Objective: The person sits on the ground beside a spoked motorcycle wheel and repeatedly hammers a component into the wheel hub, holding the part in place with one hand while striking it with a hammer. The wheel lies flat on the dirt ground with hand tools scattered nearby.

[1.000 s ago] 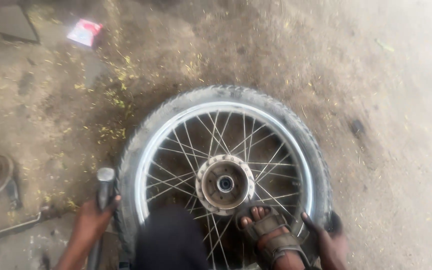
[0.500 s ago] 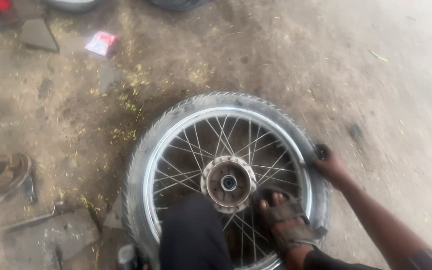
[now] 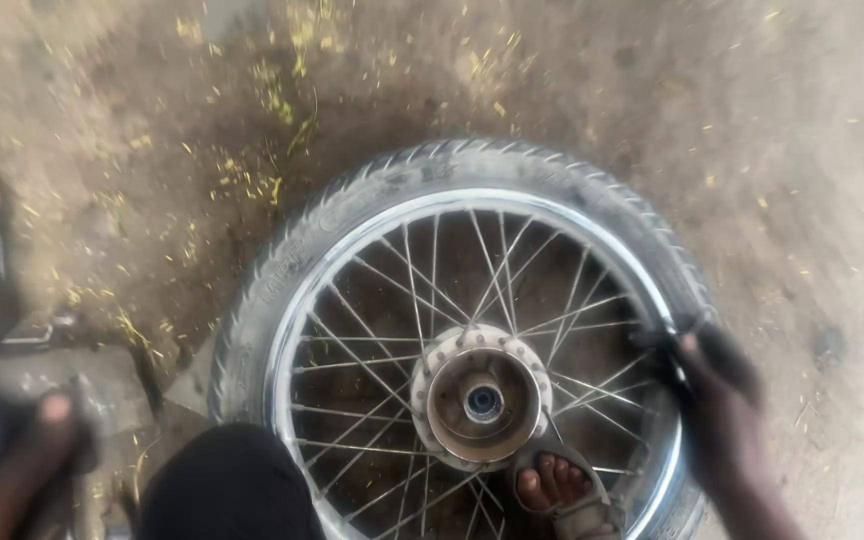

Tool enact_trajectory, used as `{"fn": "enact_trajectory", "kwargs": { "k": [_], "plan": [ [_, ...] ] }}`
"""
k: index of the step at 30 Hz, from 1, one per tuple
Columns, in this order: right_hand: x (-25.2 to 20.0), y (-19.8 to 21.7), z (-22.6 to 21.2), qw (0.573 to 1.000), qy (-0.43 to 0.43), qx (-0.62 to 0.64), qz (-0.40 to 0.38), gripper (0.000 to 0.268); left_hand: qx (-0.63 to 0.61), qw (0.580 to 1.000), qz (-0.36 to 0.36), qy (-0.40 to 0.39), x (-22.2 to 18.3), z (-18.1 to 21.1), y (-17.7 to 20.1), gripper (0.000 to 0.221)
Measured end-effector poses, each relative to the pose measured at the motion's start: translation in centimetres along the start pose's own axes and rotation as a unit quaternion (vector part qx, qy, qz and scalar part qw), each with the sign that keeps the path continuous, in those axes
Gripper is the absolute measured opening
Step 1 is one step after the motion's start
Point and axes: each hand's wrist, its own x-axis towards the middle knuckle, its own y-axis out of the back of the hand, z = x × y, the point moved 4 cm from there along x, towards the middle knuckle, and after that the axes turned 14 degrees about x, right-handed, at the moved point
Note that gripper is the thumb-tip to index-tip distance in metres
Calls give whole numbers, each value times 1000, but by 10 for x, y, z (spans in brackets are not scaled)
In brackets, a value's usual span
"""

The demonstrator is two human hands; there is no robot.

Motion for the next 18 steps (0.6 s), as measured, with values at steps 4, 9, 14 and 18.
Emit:
{"fn": "enact_trajectory", "kwargs": {
  "k": [4, 9, 14, 18],
  "plan": [
    [-11, -58, 0, 985, -106, 107, -89, 23, -110, 989, -82, 52, -130, 260, -98, 29],
    [-10, -89, 40, 969, -136, 115, -170, 16, -267, 919, -277, 92, -128, 300, -211, 31],
    [-16, -100, 45, 981, -93, 42, -166, 20, -196, 921, -314, 124, -126, 287, -234, 38],
    [-14, -107, 52, 985, -73, 37, -149, 20, -200, 939, -261, 97, -110, 291, -226, 40]
  ]
}}
